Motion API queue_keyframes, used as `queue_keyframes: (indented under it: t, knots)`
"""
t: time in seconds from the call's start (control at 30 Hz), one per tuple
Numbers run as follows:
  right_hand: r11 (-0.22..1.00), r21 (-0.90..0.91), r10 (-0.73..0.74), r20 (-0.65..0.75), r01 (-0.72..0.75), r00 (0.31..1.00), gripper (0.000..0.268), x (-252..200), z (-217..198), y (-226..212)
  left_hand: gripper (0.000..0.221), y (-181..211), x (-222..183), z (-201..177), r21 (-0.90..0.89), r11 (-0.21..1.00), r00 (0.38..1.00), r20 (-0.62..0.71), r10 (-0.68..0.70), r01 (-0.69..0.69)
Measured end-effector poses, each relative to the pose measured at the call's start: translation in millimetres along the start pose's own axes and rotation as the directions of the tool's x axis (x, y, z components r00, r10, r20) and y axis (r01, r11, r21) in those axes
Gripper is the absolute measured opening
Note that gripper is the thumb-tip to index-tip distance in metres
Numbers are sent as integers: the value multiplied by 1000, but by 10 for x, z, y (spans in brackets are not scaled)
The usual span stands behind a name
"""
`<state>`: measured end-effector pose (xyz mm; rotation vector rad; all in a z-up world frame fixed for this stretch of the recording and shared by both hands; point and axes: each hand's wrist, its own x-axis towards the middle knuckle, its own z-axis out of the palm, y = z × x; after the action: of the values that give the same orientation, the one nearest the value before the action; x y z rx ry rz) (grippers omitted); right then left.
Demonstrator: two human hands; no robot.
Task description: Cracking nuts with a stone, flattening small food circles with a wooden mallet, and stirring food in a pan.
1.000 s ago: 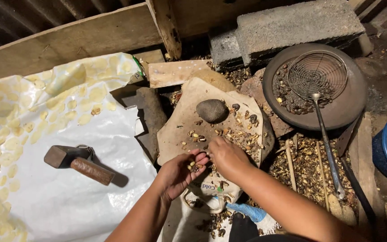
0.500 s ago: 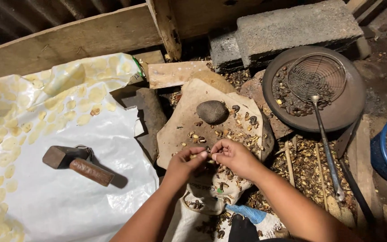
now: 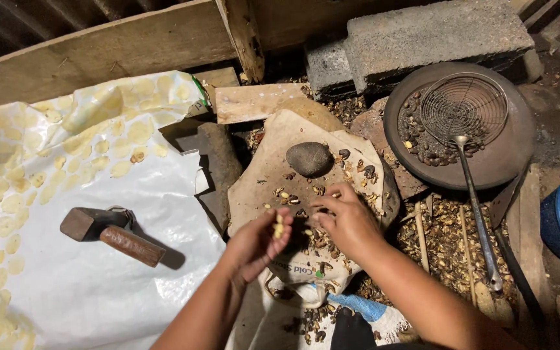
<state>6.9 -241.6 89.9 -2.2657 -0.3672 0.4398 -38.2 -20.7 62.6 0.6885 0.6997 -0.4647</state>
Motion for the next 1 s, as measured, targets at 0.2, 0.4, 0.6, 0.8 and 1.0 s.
queue_keyframes:
  t: [0.2, 0.4, 0.6, 0.8, 1.0]
  knots:
    - [944, -247, -182, 165, 219, 970, 17, -40, 295, -58, 15, 450, 4, -505, -269, 949, 982, 40, 184, -167]
    - [874, -417, -194, 171, 250, 966, 20, 169, 842, 549, 16, 657, -131, -407, -138, 968, 951, -258, 169, -209]
    - [943, -232, -239, 31, 240, 970, 19, 637, 619, 205, 27, 194, 139, -589, 469, 859, 917, -212, 337, -207]
    - [931, -291, -236, -15, 222, 972, 9, 913, 888, 235, 20, -188, 271, -537, 961, 245, 838, -30, 545, -125]
    - [998, 17, -60, 104, 59, 993, 21, 821, 612, -230, 15, -156, -44, -188, 940, -208, 738, 342, 582, -272]
